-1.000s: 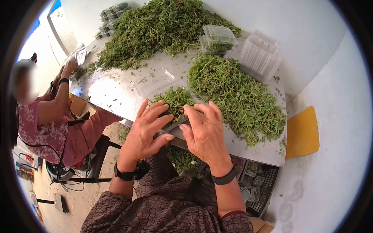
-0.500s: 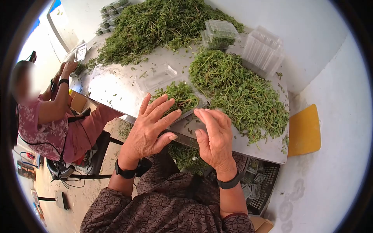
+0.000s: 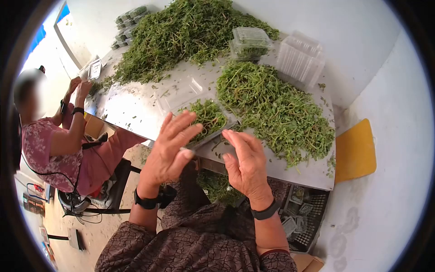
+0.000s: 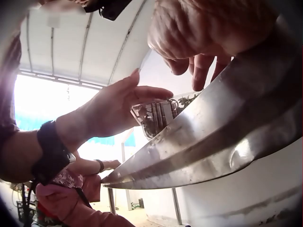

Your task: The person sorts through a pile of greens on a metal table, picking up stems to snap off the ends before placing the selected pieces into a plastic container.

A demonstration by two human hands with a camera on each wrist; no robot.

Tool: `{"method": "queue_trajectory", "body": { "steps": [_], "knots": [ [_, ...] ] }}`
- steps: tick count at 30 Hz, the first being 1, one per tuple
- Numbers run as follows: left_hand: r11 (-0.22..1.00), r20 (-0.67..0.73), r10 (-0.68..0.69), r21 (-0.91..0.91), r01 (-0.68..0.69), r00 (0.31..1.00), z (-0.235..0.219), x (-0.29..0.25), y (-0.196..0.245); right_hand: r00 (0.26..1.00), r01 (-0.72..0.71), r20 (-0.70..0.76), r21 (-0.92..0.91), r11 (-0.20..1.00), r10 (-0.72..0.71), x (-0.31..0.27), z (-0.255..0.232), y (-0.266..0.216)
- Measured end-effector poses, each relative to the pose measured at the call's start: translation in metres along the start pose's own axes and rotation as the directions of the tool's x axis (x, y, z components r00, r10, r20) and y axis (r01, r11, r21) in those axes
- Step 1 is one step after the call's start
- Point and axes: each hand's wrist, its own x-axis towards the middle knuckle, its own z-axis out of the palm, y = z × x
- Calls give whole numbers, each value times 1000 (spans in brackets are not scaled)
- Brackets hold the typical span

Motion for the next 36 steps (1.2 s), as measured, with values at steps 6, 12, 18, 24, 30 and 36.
{"method": "queue_trajectory", "body": {
  "steps": [6,12,18,24,30,36],
  "knots": [
    [986,-153,-90,-155,66,984,-28,-13,-12,1000,2,-18,56,998,-1,-3,1,7],
    [992,-124,-93,-101,81,988,-20,-29,-17,999,-35,-15,191,981,39,4,2,7],
    [995,-28,-26,98,28,999,-4,-23,-12,999,8,38,-138,990,-2,12,6,3],
    [993,-9,-43,108,44,999,-2,-18,-9,993,60,118,-299,952,-25,24,2,-2],
    [999,-233,-21,30,29,972,-6,-30,-17,997,27,81,-279,960,-4,30,-9,-7],
    [999,-397,-33,-44,17,917,0,-69,-27,998,-17,48,-321,947,34,45,-35,-9]
  ]
}}
